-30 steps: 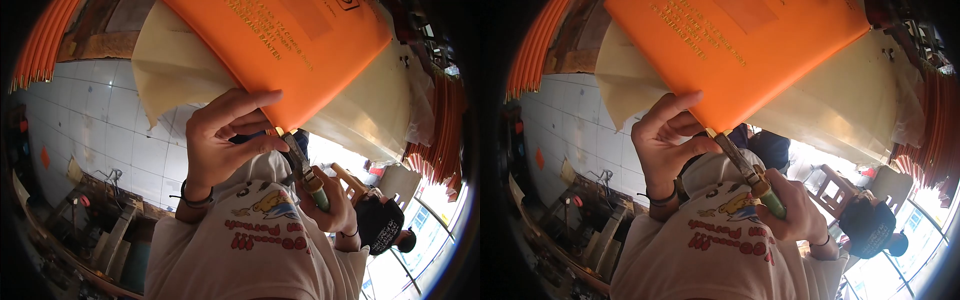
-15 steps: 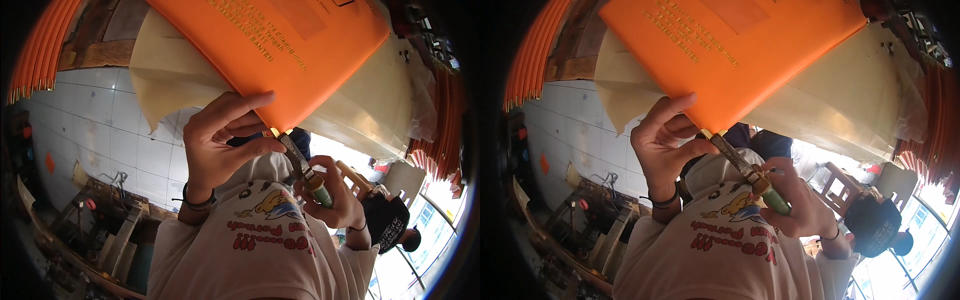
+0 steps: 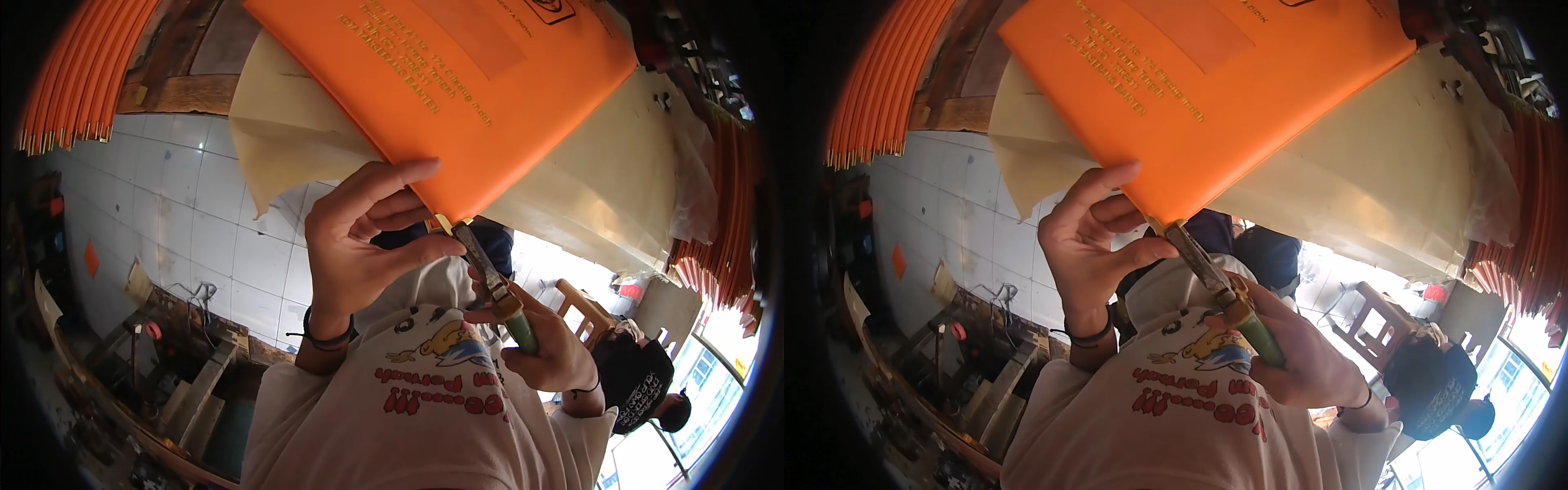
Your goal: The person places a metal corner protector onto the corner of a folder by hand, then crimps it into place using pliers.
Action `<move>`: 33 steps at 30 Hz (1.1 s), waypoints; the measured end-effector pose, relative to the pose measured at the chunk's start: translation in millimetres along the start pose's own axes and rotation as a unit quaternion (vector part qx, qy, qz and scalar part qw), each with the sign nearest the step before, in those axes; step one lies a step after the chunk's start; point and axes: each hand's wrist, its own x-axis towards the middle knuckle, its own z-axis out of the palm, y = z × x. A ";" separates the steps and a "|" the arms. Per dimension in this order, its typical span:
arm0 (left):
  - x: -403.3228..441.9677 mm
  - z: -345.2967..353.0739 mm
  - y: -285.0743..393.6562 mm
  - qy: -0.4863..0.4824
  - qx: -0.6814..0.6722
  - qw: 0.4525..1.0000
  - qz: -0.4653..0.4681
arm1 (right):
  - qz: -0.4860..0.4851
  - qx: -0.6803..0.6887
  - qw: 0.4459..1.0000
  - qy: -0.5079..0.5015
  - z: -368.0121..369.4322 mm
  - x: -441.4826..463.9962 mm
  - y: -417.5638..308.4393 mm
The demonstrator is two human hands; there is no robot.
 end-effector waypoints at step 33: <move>-1.9 -0.1 -3.4 -0.010 0.032 0.999 0.029 | 0.072 -0.069 0.992 0.074 -3.4 6.3 8.6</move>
